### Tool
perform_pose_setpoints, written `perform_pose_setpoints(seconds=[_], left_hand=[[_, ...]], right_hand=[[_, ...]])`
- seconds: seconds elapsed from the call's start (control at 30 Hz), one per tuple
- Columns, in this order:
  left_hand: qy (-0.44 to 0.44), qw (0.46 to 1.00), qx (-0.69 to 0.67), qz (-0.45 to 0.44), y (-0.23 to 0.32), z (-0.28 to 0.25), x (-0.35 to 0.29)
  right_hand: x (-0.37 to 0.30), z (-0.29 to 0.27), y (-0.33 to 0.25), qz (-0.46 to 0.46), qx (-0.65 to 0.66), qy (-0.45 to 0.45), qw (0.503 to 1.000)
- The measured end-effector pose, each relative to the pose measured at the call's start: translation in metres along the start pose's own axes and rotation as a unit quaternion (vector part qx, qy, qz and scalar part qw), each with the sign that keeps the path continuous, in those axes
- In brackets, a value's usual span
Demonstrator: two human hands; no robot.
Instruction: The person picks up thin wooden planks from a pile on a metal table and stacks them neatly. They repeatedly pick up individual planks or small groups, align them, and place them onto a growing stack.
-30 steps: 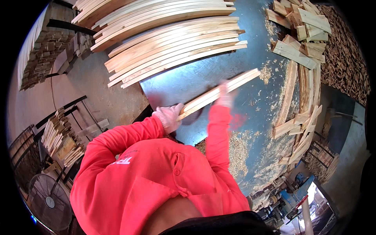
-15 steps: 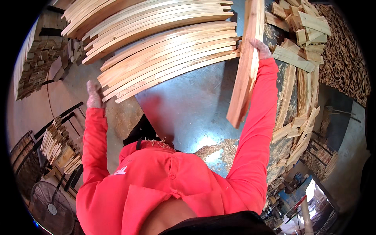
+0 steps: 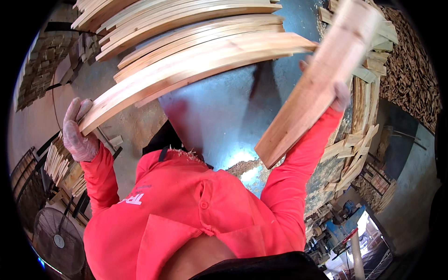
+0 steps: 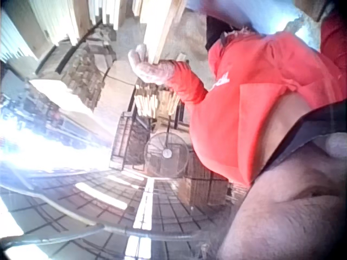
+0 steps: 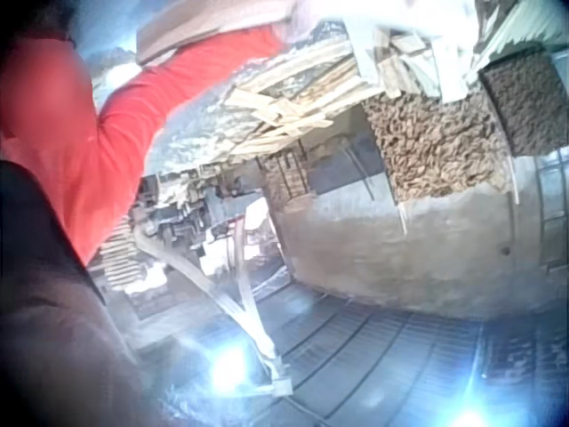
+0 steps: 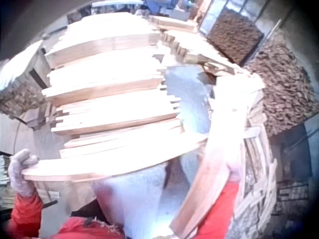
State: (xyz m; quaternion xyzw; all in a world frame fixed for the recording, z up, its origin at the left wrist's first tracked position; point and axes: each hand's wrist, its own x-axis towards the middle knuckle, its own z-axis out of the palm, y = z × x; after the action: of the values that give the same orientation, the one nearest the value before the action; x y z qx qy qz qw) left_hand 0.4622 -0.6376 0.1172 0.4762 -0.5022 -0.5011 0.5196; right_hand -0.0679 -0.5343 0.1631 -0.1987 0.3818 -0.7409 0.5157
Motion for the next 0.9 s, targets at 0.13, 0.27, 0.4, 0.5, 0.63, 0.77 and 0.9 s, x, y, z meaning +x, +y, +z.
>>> perform_pose_setpoints(seconds=[0.13, 0.27, 0.4, 0.5, 0.63, 0.77, 0.9], left_hand=[[-0.192, 0.969, 0.156, 0.005, 0.02, 0.076, -0.046], [-0.508, 0.796, 0.167, -0.284, -0.039, 0.147, -0.136], [-0.631, 0.686, 0.355, -0.079, -0.086, 0.164, -0.173], [-0.666, 0.626, 0.407, -0.003, -0.078, 0.171, -0.178], [-0.53, 0.82, 0.21, -0.056, -0.048, 0.142, -0.16], [0.074, 0.909, 0.323, -0.253, -0.064, 0.068, -0.092], [-0.013, 0.973, 0.097, -0.21, -0.126, 0.062, -0.04]], right_hand=[[-0.048, -0.026, -0.01, -0.044, -0.094, 0.149, 0.983], [-0.08, -0.07, 0.061, 0.117, -0.044, 0.456, 0.881], [-0.12, -0.075, 0.129, 0.125, -0.361, 0.481, 0.789], [-0.127, -0.054, 0.14, 0.2, -0.507, 0.511, 0.665], [-0.128, -0.042, 0.13, 0.36, -0.563, 0.442, 0.598], [-0.141, -0.06, 0.144, 0.167, -0.513, 0.464, 0.702], [-0.143, -0.067, 0.196, 0.089, -0.341, 0.432, 0.83]])
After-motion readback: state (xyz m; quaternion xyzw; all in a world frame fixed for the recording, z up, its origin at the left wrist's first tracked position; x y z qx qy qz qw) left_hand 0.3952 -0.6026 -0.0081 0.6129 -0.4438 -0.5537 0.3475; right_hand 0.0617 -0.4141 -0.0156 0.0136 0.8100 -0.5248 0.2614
